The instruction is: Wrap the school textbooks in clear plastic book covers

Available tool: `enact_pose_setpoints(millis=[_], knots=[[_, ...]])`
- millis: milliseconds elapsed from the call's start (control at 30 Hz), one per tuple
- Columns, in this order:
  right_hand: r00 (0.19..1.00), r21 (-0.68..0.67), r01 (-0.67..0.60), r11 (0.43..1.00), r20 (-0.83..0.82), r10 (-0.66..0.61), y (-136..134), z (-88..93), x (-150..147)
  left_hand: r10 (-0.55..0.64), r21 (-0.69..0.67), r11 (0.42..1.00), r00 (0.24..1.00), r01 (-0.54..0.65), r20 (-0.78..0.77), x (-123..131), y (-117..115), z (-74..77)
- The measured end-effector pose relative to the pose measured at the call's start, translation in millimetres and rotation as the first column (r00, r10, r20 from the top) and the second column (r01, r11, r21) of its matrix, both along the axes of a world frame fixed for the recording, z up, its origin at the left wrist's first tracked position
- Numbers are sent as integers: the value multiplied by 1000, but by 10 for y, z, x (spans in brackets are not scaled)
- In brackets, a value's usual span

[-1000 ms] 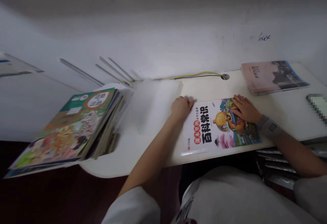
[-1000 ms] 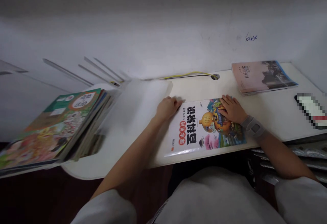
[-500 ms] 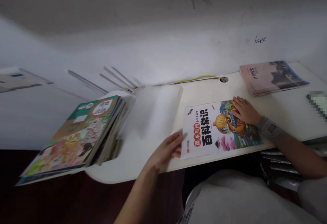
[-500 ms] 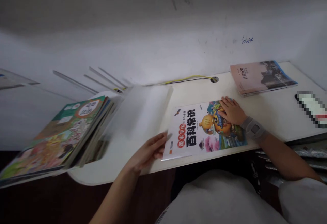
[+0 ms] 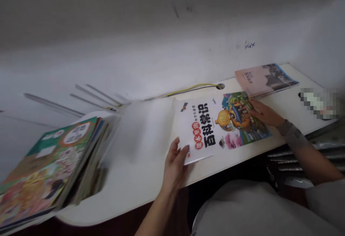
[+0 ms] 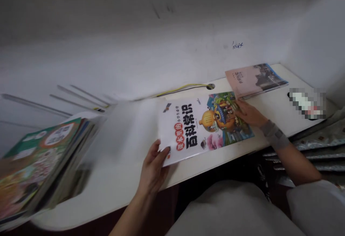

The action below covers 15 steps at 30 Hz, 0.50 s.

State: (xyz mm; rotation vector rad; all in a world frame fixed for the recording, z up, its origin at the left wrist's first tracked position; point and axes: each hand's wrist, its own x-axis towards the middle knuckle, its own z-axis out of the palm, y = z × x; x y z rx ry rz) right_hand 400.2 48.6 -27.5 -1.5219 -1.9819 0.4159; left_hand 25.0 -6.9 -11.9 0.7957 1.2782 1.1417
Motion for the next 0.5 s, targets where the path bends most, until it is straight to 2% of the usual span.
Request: enact_pose_setpoints(millis=[67,100,167,200,267,333,433,500], knots=[[960,33,178,983,-223,-166,-145,67,271,-44,42,998,999,43,29,221,252,-8],[901,60,301,952,-344,-263,-228,74,388,-76,69,995,995,72,60,378,398,-17],[738,87,533,842,-535,-412,-412,24,540,-140,123,985,981,124,134,773,706,-36],[667,82,610,788,-591,-454,-505,-31,566,-159,135,981,972,136,175,998,855,-45],[602,32,649,760,-632,-487,-671,-180,525,-188,160,975,955,154,231,1472,1126,-54],[617,-28,605,796,-615,-491,-785,-334,406,-225,169,968,939,185,260,1931,1344,-54],[625,-2,635,773,-586,-515,-851,-467,234,-251,174,962,934,212,253,2495,1579,-57],[649,-5,634,773,-540,-536,-853,-477,177,-261,182,958,942,224,214,2756,1689,-80]])
